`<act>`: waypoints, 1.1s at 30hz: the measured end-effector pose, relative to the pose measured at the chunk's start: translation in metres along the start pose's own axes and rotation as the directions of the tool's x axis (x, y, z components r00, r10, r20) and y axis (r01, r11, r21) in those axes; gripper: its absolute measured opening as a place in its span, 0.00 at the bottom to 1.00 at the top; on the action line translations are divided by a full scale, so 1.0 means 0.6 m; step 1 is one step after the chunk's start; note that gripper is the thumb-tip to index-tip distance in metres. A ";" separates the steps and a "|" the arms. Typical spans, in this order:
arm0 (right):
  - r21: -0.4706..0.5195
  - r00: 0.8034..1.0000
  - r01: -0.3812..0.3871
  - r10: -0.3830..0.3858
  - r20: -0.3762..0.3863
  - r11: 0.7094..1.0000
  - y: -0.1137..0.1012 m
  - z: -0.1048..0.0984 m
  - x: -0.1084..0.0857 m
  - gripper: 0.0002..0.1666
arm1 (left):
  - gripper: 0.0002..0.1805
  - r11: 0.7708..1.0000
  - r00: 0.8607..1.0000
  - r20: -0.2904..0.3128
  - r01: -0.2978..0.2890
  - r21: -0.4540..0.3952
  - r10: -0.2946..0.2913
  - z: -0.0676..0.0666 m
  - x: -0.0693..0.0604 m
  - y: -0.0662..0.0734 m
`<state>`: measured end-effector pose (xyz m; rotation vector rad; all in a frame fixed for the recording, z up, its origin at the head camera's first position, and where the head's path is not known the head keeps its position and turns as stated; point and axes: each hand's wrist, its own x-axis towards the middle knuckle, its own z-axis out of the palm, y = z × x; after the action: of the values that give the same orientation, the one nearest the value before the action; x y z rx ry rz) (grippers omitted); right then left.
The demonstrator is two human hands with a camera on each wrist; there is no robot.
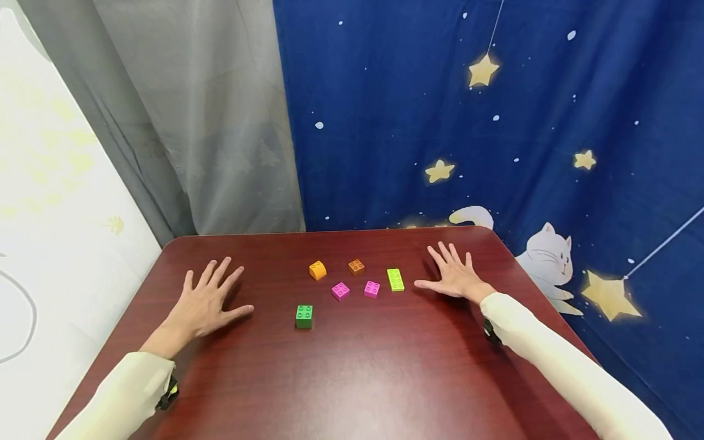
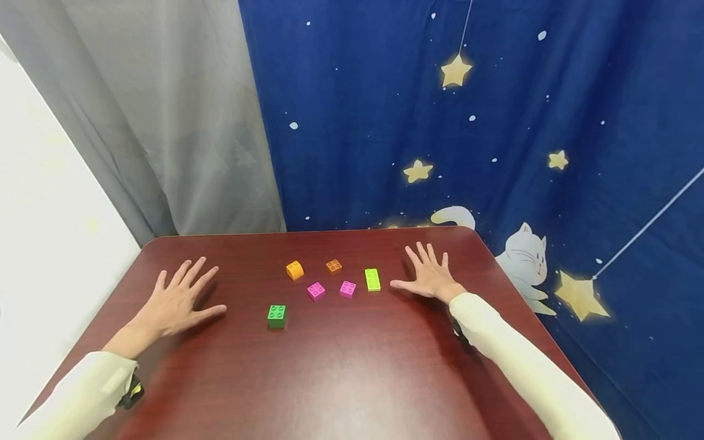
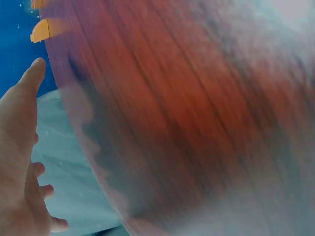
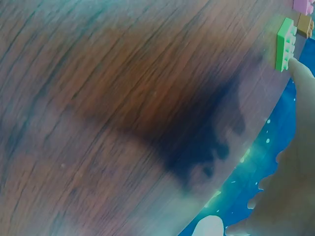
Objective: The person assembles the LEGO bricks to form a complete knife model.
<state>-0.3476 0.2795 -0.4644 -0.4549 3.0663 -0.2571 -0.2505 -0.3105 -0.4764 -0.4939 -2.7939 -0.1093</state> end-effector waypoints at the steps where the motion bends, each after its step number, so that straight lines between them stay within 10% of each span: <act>1: -0.001 1.000 0.002 -0.002 0.001 1.000 -0.003 0.001 0.001 0.68 | 0.54 1.000 1.000 0.003 -0.001 -0.001 0.001 -0.001 0.000 0.002; 21: 0.024 0.997 0.078 -0.078 0.004 0.997 -0.063 0.020 0.018 0.62 | 0.54 0.998 0.995 0.083 -0.053 -0.034 0.055 0.002 0.006 0.058; 33: 0.047 0.993 0.119 -0.120 0.016 0.992 -0.088 0.021 0.007 0.62 | 0.51 0.987 0.990 0.033 -0.136 -0.090 0.139 0.016 0.012 0.105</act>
<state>-0.3358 0.2263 -0.4678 -0.6357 3.0120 -0.3238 -0.2380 -0.2480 -0.4819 -0.7160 -2.7922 -0.1938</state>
